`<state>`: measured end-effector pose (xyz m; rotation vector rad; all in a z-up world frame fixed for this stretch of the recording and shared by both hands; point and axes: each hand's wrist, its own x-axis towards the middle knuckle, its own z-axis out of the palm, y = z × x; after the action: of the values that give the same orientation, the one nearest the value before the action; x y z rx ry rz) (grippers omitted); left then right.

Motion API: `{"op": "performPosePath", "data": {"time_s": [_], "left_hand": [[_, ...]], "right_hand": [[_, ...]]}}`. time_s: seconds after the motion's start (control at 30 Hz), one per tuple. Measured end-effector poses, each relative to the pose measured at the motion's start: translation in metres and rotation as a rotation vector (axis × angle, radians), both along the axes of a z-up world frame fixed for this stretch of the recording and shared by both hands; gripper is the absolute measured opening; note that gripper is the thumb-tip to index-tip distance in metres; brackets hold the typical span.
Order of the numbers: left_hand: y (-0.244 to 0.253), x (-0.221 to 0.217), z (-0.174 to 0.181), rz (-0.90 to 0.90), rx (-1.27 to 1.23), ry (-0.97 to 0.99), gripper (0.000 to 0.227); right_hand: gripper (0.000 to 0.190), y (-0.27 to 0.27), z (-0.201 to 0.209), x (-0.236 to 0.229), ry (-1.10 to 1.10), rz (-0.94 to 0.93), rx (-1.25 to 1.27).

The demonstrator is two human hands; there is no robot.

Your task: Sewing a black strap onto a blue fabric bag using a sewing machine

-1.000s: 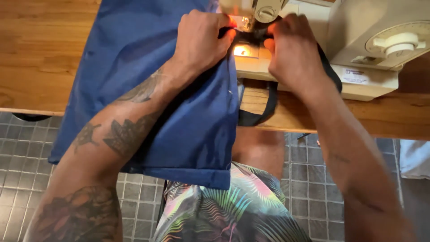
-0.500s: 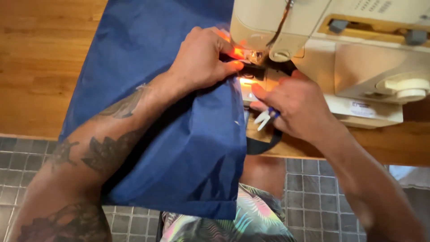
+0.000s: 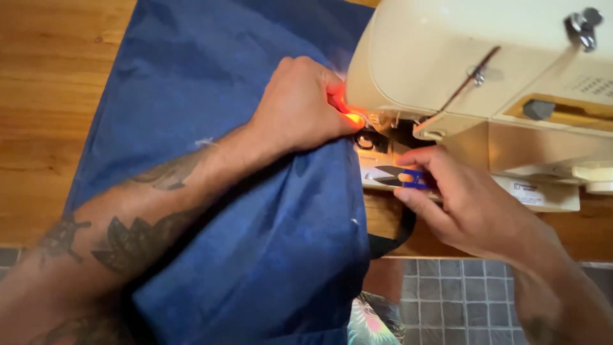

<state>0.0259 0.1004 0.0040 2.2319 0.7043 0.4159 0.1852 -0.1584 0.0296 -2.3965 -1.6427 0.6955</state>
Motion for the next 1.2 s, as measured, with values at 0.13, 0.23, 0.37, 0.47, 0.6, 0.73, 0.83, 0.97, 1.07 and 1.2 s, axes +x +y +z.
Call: {"op": "performPosePath", "data": {"time_s": [0.13,0.23,0.37,0.47,0.6,0.73,0.83,0.97,1.07,1.2], "left_hand": [[0.006,0.004,-0.001,-0.006,0.054,0.060,0.047],[0.015,0.008,0.000,-0.034,0.043,0.088,0.042],[0.021,0.008,0.001,-0.034,-0.002,0.091,0.036],[0.023,0.007,0.000,-0.046,-0.030,0.085,0.031],[0.024,0.008,-0.010,-0.049,0.015,0.040,0.040],[0.025,0.007,-0.007,-0.050,-0.012,0.041,0.036],[0.024,0.007,-0.009,-0.049,-0.026,0.037,0.038],[0.025,0.007,-0.010,-0.044,0.002,0.061,0.039],[0.025,0.008,-0.012,-0.049,0.006,0.036,0.040],[0.026,0.007,-0.014,-0.053,0.001,0.045,0.043]], "right_hand": [[0.050,0.008,-0.011,0.000,0.009,0.098,0.247],[0.050,0.008,-0.025,0.005,-0.187,0.068,0.321],[0.037,0.010,-0.032,0.020,-0.943,0.387,0.557],[0.042,0.009,-0.045,0.034,-1.018,0.415,0.551],[0.041,0.008,-0.050,0.039,-1.054,0.440,0.570],[0.043,0.005,-0.056,0.043,-1.149,0.403,0.493],[0.039,0.004,-0.059,0.045,-1.127,0.409,0.507],[0.038,0.013,-0.052,0.042,-1.020,0.468,0.550],[0.034,0.013,-0.051,0.045,-1.155,0.455,0.567],[0.030,0.014,-0.048,0.045,-1.162,0.468,0.525]]}}
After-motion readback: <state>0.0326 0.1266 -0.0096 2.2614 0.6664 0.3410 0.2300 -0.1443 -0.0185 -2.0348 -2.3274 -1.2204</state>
